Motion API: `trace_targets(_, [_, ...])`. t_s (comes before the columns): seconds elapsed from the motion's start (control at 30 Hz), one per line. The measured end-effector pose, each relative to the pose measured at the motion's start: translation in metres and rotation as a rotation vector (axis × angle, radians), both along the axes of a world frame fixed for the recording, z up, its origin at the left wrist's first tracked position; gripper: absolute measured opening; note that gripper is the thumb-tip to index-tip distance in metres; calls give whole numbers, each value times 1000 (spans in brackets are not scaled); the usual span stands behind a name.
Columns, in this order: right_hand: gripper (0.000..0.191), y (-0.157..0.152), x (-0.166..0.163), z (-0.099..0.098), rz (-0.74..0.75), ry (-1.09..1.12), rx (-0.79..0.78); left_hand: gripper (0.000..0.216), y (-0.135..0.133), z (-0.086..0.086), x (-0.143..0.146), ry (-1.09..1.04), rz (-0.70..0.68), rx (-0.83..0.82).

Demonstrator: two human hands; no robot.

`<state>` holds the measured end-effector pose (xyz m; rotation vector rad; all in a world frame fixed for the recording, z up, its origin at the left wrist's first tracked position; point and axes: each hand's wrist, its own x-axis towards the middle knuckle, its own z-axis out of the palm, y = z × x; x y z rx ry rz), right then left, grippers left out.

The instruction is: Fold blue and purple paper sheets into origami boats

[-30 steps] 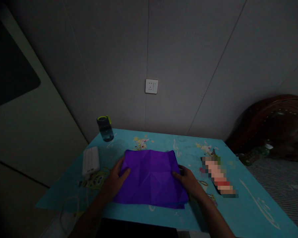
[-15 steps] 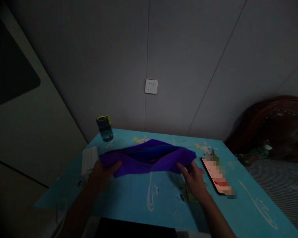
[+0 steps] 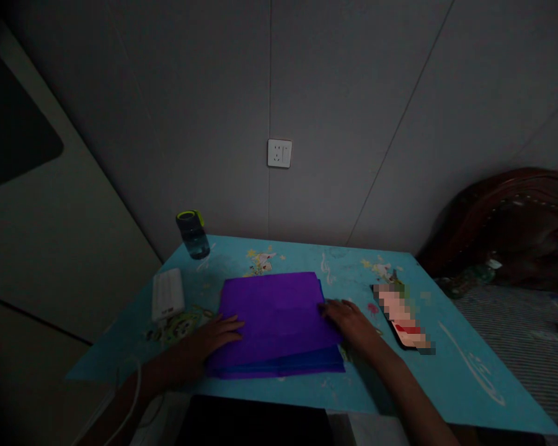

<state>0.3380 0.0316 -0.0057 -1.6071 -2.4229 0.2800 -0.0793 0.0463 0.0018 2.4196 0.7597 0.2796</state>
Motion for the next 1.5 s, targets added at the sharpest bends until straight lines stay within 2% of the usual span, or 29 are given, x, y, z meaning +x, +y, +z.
trace_targets(0.1, [51, -1, -1, 12, -90, -172, 61, 76, -7, 17, -2, 94, -33, -32])
trace_targets(0.17, [51, -1, -10, 24, -118, -199, 125, 79, -10, 24, 0, 105, -30, -5])
trace_targets(0.23, [49, 2, -29, 35, -109, -175, 188, 69, -13, 26, 6, 95, 1, 83])
trace_targets(0.33, [43, 8, -67, 45, 9, -107, 198, 28, -14, 21, 25, 136, 89, 292])
trace_targets(0.4, [37, 12, -89, 41, 88, -65, 156, 20, -11, 15, 43, 254, 117, 432])
trace_targets(0.47, [47, 14, -101, 27, 144, -48, 118, 18, -6, 9, 60, 330, 175, 530])
trace_targets(0.53, [55, 15, -104, 8, 148, -56, 83, 18, -2, 4, 75, 344, 250, 555])
trace_targets(0.63, [60, 11, -100, -18, 112, -61, 62, 30, 2, 0, 88, 306, 347, 571])
trace_targets(0.73, [61, 4, -97, -29, 71, -46, 79, 41, 5, -7, 89, 217, 339, 557])
trace_targets(0.83, [60, -3, -100, -29, 38, -42, 80, 49, 7, -18, 84, 140, 296, 511])
trace_targets(0.97, [60, -8, -102, -27, 14, -24, 77, 54, 9, -28, 79, 145, 260, 434])
trace_targets(1.2, [62, -11, -102, -24, 2, -5, 38, 55, 9, -26, 81, 153, 246, 394])
trace_targets(1.5, [61, -8, -100, -25, 17, 0, 43, 51, 10, -29, 80, 106, 235, 421])
